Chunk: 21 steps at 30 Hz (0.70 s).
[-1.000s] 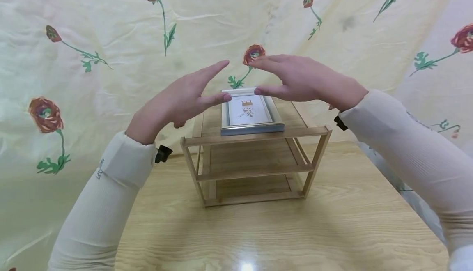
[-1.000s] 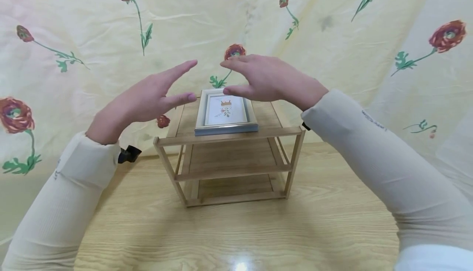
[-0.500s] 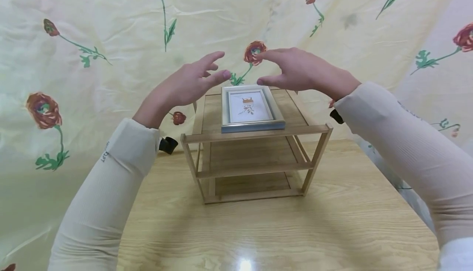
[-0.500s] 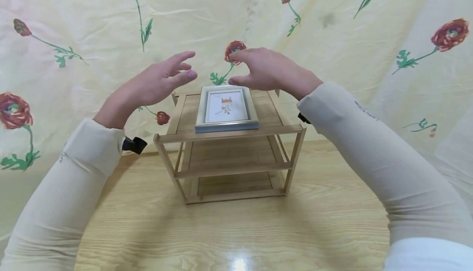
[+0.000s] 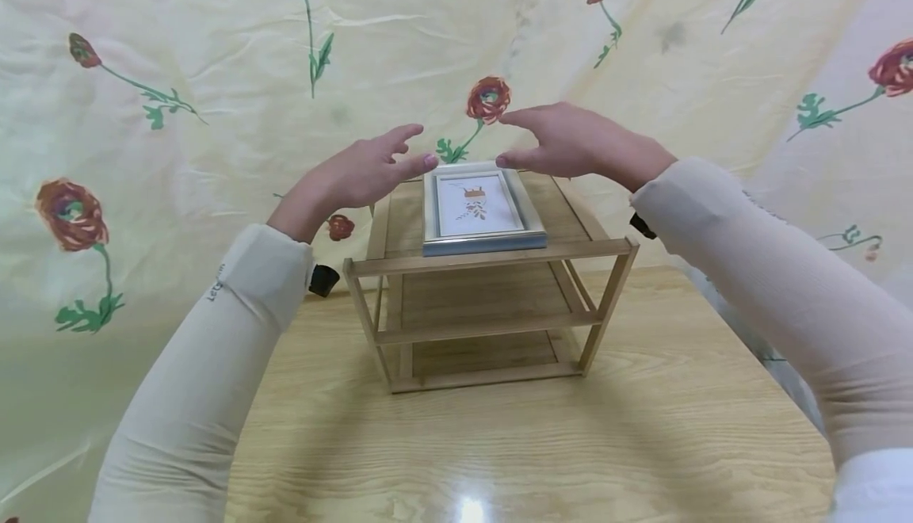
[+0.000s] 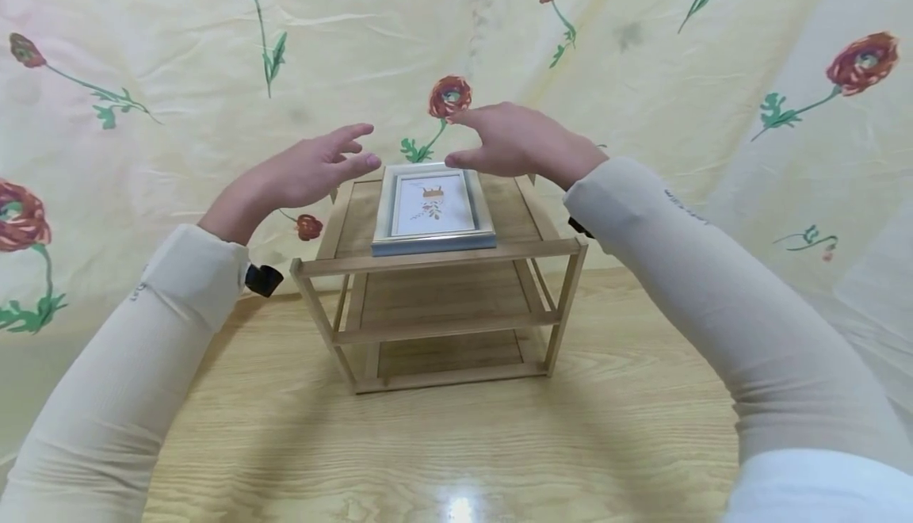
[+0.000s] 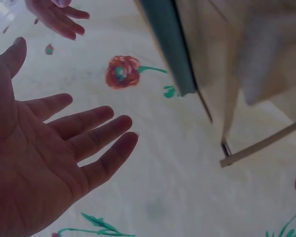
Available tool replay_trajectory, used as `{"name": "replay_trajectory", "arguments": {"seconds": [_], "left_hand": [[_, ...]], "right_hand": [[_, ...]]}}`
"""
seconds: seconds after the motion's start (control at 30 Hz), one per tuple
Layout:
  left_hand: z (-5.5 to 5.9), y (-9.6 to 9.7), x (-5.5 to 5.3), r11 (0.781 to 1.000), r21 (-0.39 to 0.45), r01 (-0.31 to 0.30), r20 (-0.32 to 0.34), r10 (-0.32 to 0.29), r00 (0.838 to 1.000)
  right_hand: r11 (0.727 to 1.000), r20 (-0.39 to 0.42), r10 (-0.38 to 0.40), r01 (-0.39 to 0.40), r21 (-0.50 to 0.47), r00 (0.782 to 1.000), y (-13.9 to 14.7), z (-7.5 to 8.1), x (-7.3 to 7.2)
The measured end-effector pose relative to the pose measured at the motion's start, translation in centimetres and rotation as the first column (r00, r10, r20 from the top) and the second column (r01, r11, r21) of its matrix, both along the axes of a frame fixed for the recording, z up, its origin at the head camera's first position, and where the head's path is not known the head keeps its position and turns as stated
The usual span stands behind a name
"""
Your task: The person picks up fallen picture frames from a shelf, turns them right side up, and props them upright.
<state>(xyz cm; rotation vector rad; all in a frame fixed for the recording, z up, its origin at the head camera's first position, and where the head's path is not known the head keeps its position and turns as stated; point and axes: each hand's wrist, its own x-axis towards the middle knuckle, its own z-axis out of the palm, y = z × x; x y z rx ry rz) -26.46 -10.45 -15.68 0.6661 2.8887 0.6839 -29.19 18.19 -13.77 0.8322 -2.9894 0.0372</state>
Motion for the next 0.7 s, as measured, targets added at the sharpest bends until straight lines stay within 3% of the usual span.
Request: {"name": "replay_trajectory", "arguments": {"seconds": [0.27,0.47,0.7], "left_hand": [[-1.9,0.5,-1.9,0.991,-0.127,0.043,0.031,-0.04,0.999],[-3.0,1.3,-2.1,0.994,-0.098,0.044,0.105,-0.034,0.994],[-2.9,2.2,-2.9,0.986,-0.167,0.028,0.054,-0.019,0.998]], "right_hand": [[0.998,0.074,-0.042,0.038,0.058,0.996,0.0,-2.0,-2.5],[0.995,0.122,-0.078,0.069,0.078,0.989,-0.2,-3.1,-3.9],[0.993,0.143,-0.106,0.096,0.075,0.984,-0.7,-3.0,-4.7]]}}
